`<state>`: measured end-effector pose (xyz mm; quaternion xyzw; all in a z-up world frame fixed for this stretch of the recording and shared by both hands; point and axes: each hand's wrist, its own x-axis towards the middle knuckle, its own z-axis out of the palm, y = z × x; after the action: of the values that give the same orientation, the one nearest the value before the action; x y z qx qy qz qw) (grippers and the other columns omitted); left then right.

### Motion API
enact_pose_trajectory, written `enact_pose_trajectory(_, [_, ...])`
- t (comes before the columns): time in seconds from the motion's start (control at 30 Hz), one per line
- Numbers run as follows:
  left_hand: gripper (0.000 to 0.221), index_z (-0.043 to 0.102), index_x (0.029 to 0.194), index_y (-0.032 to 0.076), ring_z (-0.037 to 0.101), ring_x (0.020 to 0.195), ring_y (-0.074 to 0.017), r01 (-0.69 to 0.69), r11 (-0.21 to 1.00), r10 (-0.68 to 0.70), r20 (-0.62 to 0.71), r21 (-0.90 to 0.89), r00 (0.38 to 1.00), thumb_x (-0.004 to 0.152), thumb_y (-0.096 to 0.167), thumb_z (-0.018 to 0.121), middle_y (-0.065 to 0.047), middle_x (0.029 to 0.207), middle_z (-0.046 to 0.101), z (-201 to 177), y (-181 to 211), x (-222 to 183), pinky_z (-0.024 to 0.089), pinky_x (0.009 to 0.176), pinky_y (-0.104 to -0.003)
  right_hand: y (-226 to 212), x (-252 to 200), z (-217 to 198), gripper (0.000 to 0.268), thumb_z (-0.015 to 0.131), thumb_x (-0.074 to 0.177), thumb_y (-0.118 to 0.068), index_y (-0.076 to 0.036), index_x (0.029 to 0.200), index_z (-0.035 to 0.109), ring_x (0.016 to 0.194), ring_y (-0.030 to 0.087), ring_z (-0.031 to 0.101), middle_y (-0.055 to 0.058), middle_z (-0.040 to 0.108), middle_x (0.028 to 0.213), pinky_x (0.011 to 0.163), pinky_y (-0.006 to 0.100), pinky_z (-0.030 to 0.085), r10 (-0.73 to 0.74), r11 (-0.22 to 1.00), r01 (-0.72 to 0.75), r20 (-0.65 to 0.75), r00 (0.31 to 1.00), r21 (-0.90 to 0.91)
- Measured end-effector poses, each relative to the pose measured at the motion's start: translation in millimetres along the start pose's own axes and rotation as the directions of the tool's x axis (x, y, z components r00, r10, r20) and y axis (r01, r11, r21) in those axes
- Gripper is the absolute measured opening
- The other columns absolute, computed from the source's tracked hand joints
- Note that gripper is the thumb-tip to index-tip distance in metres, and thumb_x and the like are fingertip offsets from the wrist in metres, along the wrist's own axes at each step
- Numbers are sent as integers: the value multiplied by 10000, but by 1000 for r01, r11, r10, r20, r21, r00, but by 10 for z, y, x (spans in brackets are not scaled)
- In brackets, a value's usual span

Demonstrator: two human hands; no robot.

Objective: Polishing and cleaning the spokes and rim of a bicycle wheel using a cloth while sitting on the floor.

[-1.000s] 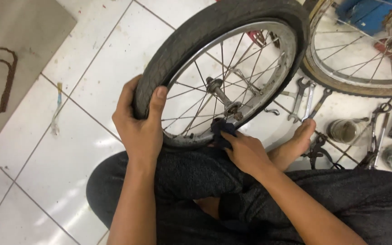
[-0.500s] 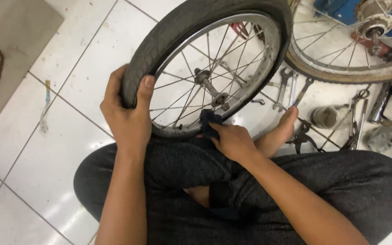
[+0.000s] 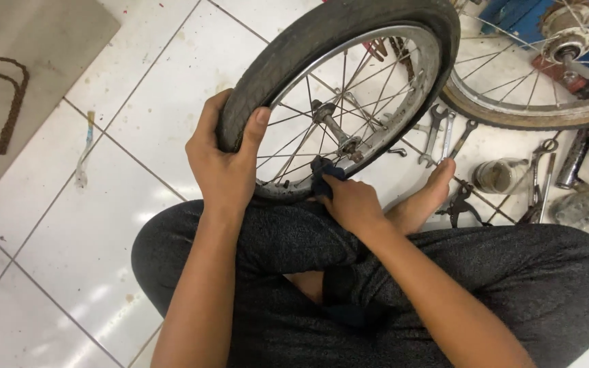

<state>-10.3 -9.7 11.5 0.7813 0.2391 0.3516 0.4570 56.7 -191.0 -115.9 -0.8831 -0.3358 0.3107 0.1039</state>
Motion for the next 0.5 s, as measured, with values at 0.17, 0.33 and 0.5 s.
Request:
enact_pose_trajectory(0.17, [391, 688, 1138, 130, 632, 682, -225, 2, 1000, -2, -2, 14, 1000, 942, 461, 757, -106, 764, 667, 0, 17, 28, 473, 609, -360, -121, -199, -117, 419, 523, 1003, -252, -93, 1367, 659, 922, 422, 755, 258, 759, 1060, 791, 500, 611, 11, 998, -15, 61, 998, 59])
enact_pose_trajectory(0.33, [389, 686, 1140, 128, 619, 682, -218, -9, 1000, 9, 7, -1, 1000, 944, 456, 758, -109, 763, 665, -4, 1, 12, 474, 617, -362, -56, 12, -13, 516, 532, 1006, -278, -141, 1503, 533, 979, 449, 739, 266, 744, 1102, 845, 568, 587, 19, 999, -16, 82, 996, -36])
enact_pose_trajectory(0.5, [342, 696, 1129, 143, 610, 670, -215, -29, 999, 29, -9, 40, 1000, 953, 427, 774, -100, 740, 647, 8, -81, 36, 451, 583, -363, -20, 4, 124, 491, 449, 1015, -209, -141, 1490, 553, 911, 452, 744, 278, 749, 1048, 792, 541, 603, 41, 997, -46, 90, 995, 60])
